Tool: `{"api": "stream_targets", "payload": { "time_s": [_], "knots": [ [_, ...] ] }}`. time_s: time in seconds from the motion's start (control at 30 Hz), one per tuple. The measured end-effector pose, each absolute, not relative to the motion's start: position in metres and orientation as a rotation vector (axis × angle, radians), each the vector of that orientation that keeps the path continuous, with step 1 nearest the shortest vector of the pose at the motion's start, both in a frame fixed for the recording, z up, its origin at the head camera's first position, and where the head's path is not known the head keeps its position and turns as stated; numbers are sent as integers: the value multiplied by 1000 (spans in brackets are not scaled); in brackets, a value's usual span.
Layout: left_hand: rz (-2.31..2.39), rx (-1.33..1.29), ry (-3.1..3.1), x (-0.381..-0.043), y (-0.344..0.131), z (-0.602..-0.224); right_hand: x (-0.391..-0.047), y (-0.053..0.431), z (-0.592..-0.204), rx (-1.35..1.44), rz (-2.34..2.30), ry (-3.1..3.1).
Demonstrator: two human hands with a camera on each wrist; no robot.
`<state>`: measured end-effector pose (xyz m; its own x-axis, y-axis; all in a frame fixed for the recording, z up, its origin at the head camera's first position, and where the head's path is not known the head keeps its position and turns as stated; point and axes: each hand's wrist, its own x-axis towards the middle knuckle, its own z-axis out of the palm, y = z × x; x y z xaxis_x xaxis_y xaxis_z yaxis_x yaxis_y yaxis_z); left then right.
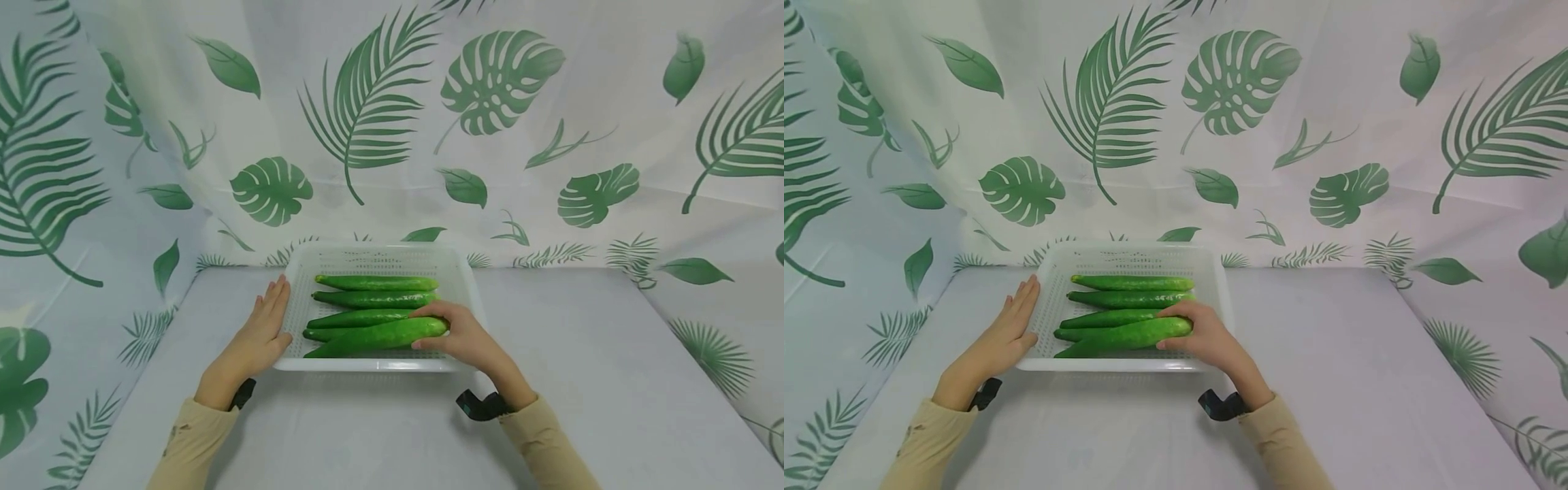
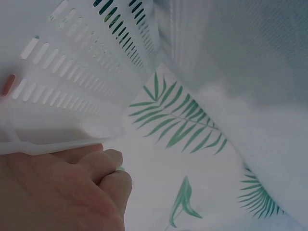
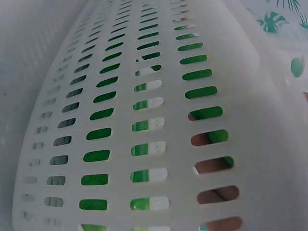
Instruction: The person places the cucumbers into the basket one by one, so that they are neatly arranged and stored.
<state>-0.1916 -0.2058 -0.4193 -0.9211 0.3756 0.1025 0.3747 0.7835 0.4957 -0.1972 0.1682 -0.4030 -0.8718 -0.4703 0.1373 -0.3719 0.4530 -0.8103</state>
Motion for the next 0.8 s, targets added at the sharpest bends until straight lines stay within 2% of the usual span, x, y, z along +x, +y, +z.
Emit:
{"api": "stream_targets", "payload": {
  "time_s": [0.53, 0.8],
  "knots": [
    [819, 637, 2970, -192, -207, -418, -195, 190, -385, -705, -1288, 2584],
    [831, 633, 2960, -193, -206, -419, -195, 186, -388, -765, -1013, 2693]
  ]
}}
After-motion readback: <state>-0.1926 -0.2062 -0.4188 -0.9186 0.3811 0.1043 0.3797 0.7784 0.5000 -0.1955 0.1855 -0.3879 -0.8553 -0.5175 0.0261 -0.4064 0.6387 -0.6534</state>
